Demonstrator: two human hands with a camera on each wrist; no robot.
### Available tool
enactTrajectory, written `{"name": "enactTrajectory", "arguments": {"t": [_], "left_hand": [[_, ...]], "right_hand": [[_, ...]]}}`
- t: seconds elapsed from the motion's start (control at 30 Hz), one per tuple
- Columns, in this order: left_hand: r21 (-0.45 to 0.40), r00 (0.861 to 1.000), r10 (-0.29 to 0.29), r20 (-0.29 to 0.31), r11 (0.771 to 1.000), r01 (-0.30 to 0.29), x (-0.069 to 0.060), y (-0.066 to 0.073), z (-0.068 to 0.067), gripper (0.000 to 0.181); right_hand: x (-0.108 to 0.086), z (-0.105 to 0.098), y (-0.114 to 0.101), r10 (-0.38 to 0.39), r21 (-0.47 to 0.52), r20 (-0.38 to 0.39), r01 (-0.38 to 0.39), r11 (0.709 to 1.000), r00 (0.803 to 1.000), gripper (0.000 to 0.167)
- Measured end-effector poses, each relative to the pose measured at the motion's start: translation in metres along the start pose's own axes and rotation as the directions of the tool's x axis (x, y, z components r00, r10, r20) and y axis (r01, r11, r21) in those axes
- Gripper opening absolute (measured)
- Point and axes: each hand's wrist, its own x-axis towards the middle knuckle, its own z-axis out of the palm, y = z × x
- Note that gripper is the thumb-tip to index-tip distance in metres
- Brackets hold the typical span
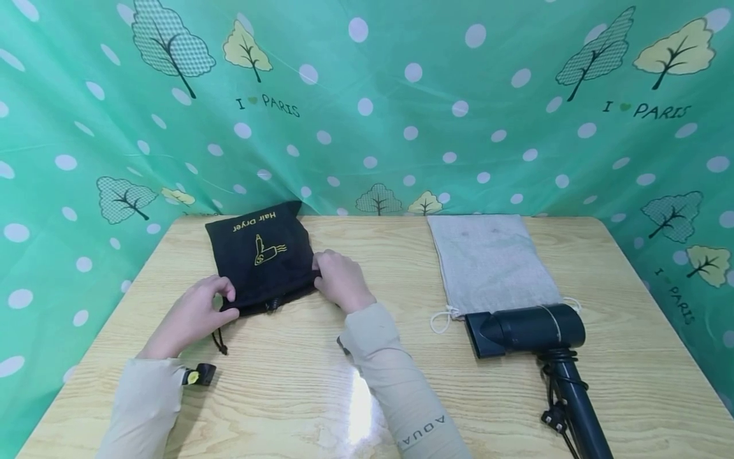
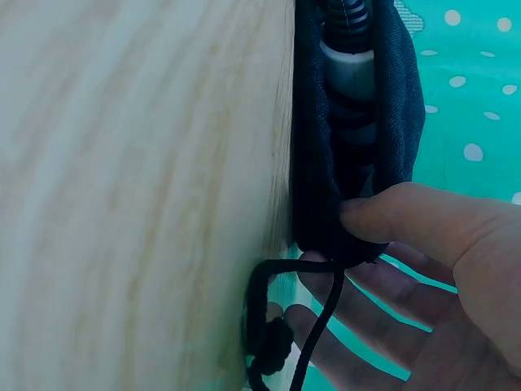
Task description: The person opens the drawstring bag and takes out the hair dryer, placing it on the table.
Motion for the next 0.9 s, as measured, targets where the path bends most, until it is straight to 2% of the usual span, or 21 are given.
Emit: {"name": "enactTrajectory", "arguments": {"t": [0.57, 0.8, 0.9], "left_hand": [[0.039, 0.999, 0.030, -0.012, 0.999, -0.030, 0.0002, -0.0020, 0.0048, 0.024], [0.007, 1.000, -0.024, 0.020, 1.000, 0.024, -0.0007, -0.0033, 0.0021, 0.023], [-0.003, 0.999, -0.025, 0.031, 1.000, 0.025, -0.0014, -0.0039, 0.0004, 0.023]], "right_hand": [[0.0008, 0.0033, 0.0015, -0.007, 0.010, 0.007, 0.007, 1.000, 1.000, 0.015], [0.0001, 0.0005, 0.0033, -0.004, 0.000, 0.001, 0.004, 1.000, 1.000, 0.017], [-0.0009, -0.0022, 0.0045, -0.002, 0.004, -0.002, 0.002, 1.000, 1.000, 0.017]]}}
